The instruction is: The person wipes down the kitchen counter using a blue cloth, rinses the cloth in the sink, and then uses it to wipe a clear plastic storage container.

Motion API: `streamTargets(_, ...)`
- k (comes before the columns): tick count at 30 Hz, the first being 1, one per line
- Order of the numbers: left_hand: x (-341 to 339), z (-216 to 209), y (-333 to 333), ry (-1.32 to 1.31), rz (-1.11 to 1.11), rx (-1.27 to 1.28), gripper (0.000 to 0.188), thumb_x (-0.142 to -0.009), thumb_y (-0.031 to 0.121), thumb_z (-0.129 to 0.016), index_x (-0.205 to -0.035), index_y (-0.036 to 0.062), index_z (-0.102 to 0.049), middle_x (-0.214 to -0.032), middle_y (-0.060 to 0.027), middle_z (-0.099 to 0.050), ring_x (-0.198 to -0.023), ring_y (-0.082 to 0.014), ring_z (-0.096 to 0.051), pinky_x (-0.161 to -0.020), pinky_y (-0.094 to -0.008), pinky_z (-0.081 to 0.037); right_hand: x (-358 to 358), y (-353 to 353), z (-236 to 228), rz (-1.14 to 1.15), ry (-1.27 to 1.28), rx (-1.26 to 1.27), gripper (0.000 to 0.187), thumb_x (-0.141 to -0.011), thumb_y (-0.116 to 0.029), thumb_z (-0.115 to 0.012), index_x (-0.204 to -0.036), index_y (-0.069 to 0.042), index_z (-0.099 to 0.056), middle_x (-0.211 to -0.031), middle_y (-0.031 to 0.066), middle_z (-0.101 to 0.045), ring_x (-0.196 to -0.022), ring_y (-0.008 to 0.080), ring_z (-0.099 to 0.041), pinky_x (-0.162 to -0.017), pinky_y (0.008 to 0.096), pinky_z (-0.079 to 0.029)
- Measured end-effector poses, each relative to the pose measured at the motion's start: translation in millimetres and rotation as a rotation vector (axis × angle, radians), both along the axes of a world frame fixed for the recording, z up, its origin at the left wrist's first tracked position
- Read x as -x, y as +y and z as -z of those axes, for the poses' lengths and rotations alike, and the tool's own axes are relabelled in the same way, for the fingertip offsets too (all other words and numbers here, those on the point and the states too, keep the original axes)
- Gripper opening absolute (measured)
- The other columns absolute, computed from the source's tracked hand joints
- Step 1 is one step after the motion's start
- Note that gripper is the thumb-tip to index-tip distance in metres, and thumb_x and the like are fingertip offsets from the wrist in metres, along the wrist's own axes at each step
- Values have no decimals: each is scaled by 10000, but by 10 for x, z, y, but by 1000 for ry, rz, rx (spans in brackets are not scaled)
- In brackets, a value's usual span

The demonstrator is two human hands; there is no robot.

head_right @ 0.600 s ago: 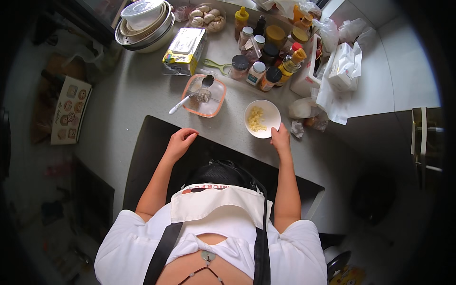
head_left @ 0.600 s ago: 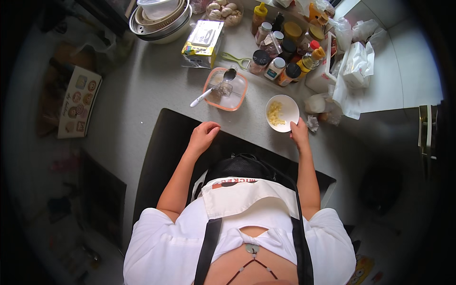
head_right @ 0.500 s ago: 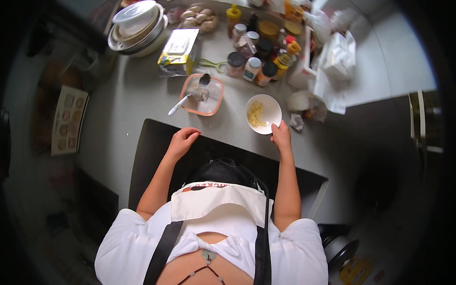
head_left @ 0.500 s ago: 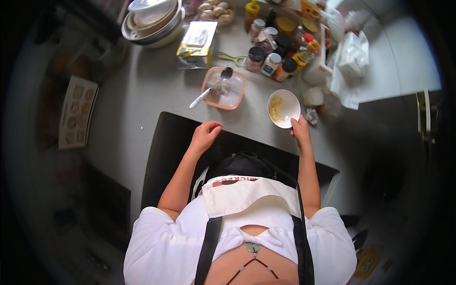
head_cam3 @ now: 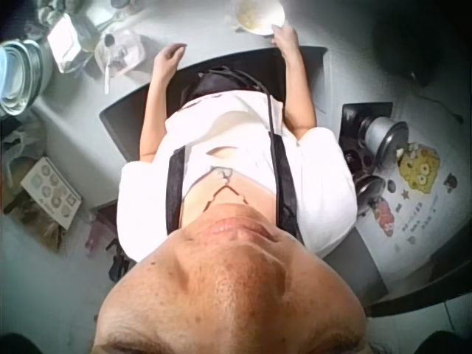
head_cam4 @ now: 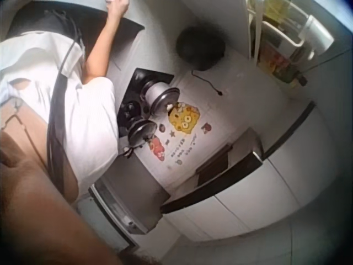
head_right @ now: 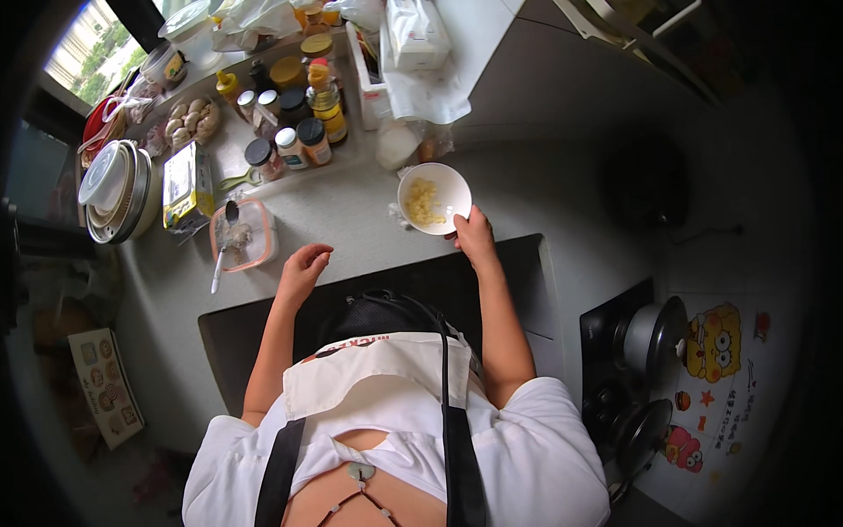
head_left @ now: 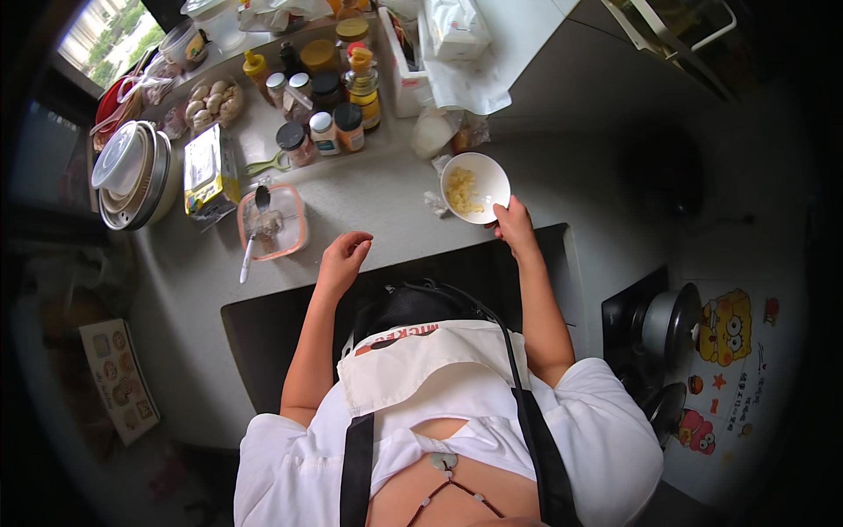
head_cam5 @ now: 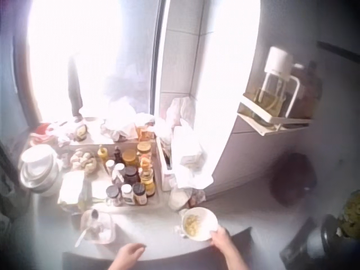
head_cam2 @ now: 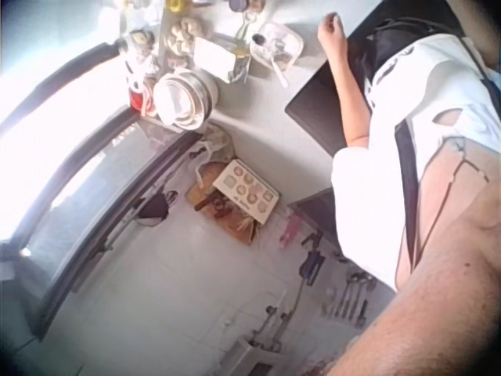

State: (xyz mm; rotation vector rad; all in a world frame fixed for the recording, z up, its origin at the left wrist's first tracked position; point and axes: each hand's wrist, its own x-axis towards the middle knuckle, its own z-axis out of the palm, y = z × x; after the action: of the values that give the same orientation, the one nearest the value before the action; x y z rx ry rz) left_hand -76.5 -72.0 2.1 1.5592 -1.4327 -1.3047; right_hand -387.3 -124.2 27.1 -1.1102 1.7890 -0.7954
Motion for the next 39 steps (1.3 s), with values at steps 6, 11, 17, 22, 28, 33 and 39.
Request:
streamTargets(6,377,-10,-100,0,35,-32,202,-849,151,-542,-973,1,-598,-835,-43,-602,-784,-101,-536,-710,-232,-422,591,-133,102,26,122,30,192,-784,-134,-484,-880,32,-480,-630,116,-595,-422,158,-537,-403,290,-421)
streamTargets(11,478,31,-79,21,-39,-42,209,-852,165,-542,-972,4,-600,-833,-43,-603,-786,-103,-537,-710,-234,-423,778,-266,192,-32,154,82,200,-789,-139,-473,-902,26,-480,-648,116,-595,-421,159,-539,-404,295,-427)
streamTargets(17,487,-24,-18,-60,-92,-55,200,-846,156,-541,-963,6,-603,-801,-45,-601,-761,-104,-535,-699,-238,-424,793,-401,243,-63,69,13,258,-775,-164,-447,-940,28,-496,-749,200,-603,-601,307,-592,-550,395,-470)
streamTargets(22,471,-52,54,-76,-135,-46,188,-840,151,-544,-950,12,-606,-795,-53,-594,-732,-115,-527,-678,-244,-425,351,-399,121,-243,350,225,312,-756,-195,-437,-947,42,-506,-888,289,-563,-853,446,-532,-738,477,-435)
streamTargets(28,290,-84,157,-27,-207,-23,180,-833,152,-548,-937,20,-612,-842,-85,-593,-718,-157,-541,-679,-264,-435,-326,-523,-93,-375,406,287,285,-770,-198,-446,-949,18,-495,-838,278,-574,-801,450,-540,-714,494,-431)
streamTargets(33,28,-193,292,-55,-293,4,194,-838,159,-552,-950,9,-605,-806,-35,-598,-743,-95,-527,-676,-234,-429,-784,-649,-240,-446,332,342,295,-772,-191,-436,-985,4,-501,-860,274,-577,-815,443,-543,-734,495,-424)
streamTargets(39,-295,-310,555,54,-406,-11,191,-843,160,-547,-947,10,-605,-797,-16,-590,-744,-82,-524,-677,-219,-429,-1404,-568,-452,-608,319,358,325,-785,-192,-429,-1018,23,-503,-885,271,-579,-854,434,-544,-757,466,-426)
